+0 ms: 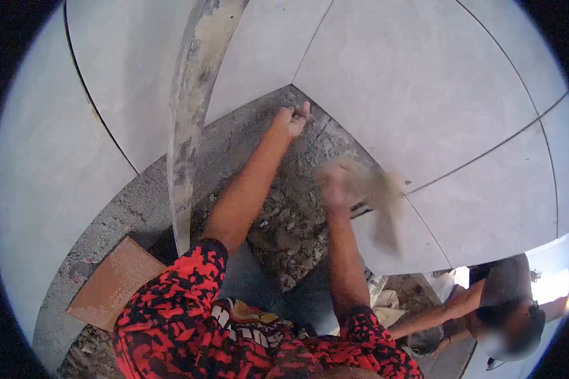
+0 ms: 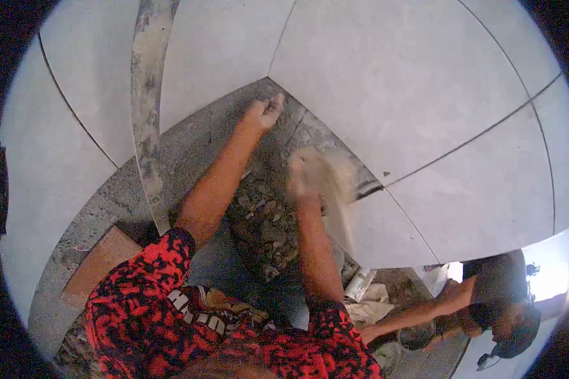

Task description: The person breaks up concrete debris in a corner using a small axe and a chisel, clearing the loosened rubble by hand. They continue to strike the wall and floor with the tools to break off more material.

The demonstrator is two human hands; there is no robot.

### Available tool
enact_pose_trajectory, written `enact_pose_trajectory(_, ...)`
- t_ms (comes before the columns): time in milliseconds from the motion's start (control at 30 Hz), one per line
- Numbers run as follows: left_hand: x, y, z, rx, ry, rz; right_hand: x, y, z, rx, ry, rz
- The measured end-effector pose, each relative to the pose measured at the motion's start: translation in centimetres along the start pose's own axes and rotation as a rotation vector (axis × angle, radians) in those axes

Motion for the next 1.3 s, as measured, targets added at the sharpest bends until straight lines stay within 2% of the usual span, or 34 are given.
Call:
enact_pose_trajectory(67,-0.6,-1.1,1.0,-0.001,-0.038,0.016,-3.9,0.6,-7.7,-0.660,0.662,0.448)
enact_pose_trajectory(100,-0.6,-2.2,1.1,0.019,-0.029,-0.008,-3.8,0.9,-5.8,-0.664,0.664,0.437)
enact_pose_trajectory(167,0.5,0.1,-0.1,0.059,0.013,0.015,-0.3,1.5,-1.6,-0.601,0.392,0.293)
enact_pose_trajectory(200,0.2,-0.9,0.0,0.049,0.013,-0.002,-0.4,1.6,0.7,-0.601,0.410,0.301)
enact_pose_trajectory(267,-0.2,-0.8,-0.2,0.022,0.045,-0.013,0.3,0.8,3.1,-0.188,0.480,-0.157)
enact_pose_trajectory(300,-0.5,-0.9,0.0,0.012,0.057,-0.024,-0.2,0.8,2.3,-0.187,0.486,-0.154)
enact_pose_trajectory(367,-1.1,0.1,0.6,0.004,0.069,-0.023,-1.0,0.9,-2.8,-0.431,0.524,0.154)
enact_pose_trajectory(467,-1.2,-2.3,1.4,0.021,0.005,-0.041,-4.0,0.4,-7.7,-0.794,0.601,0.604)
enact_pose_trajectory(500,-0.2,0.4,0.6,0.036,-0.005,0.015,-1.4,1.1,-7.3,-0.795,0.542,0.595)
enact_pose_trajectory(533,0.3,1.8,0.0,0.050,-0.021,0.042,0.5,1.1,-4.5,-0.705,0.236,0.281)
enact_pose_trajectory(567,-0.2,0.2,0.3,0.037,-0.044,0.017,-0.2,0.2,-1.3,-0.604,-0.010,-0.011)
enact_pose_trajectory(700,-2.1,0.2,1.1,0.020,0.029,-0.062,-2.5,-0.7,-4.6,-0.451,0.154,-0.135)
enact_pose_trajectory(767,-0.3,-1.7,0.9,0.047,0.028,-0.078,-6.0,-1.2,-11.0,-0.770,0.675,0.478)
enact_pose_trajectory(833,2.2,-0.7,-1.0,0.089,0.051,-0.021,-5.2,-1.6,-9.0,-0.690,0.636,0.386)
enact_pose_trajectory(867,3.2,-2.3,-1.3,0.104,-0.025,-0.006,-5.7,-2.1,-7.1,-0.613,0.642,0.301)
enact_pose_trajectory(900,3.7,-3.7,-1.0,0.114,-0.102,0.009,-5.1,-2.3,-4.9,-0.617,0.645,0.310)
enact_pose_trajectory(933,3.7,-4.4,-0.7,0.104,-0.100,0.009,-4.0,-2.7,-2.6,-0.542,0.730,0.195)
enact_pose_trajectory(967,3.2,-5.3,-0.2,0.326,-0.120,0.105,-4.1,-3.2,-0.7,-0.464,0.828,0.074)
enact_pose_trajectory(1000,2.8,-5.9,0.3,0.552,-0.142,0.203,-4.5,-3.5,0.4,-0.465,0.843,0.076)
enact_pose_trajectory(1033,3.0,-6.1,0.2,0.553,-0.143,0.198,-4.1,-3.6,1.3,-0.426,0.759,0.096)
enact_pose_trajectory(1067,3.0,-6.1,-0.2,0.597,-0.058,0.074,-4.0,-3.7,2.0,-0.390,0.673,0.114)
enact_pose_trajectory(1100,2.7,-6.7,-0.3,0.633,0.027,-0.055,-4.9,-4.4,2.3,-0.394,0.680,0.115)
enact_pose_trajectory(1133,2.1,-7.1,0.1,0.631,0.025,-0.056,-5.9,-5.0,2.1,-0.386,0.672,0.117)
enact_pose_trajectory(1200,-3.9,-6.4,0.7,0.940,0.339,-0.413,-7.8,-5.6,2.5,-0.373,0.671,0.118)
enact_pose_trajectory(1233,-3.5,-6.9,-0.1,0.940,0.340,-0.414,-8.4,-5.9,2.8,-0.389,0.645,0.106)
enact_pose_trajectory(1300,-0.4,-9.0,-3.9,1.092,0.266,-0.210,-8.3,-5.8,4.0,-0.403,0.630,0.089)
Point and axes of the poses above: each hand's wrist, its own x-axis towards the middle knuckle, its own y-axis out of the palm, z = x × y, the point moved 5 cm from there along x, towards the middle knuckle, and after that the axes turned 14 degrees about -y, right-handed, at the moved point
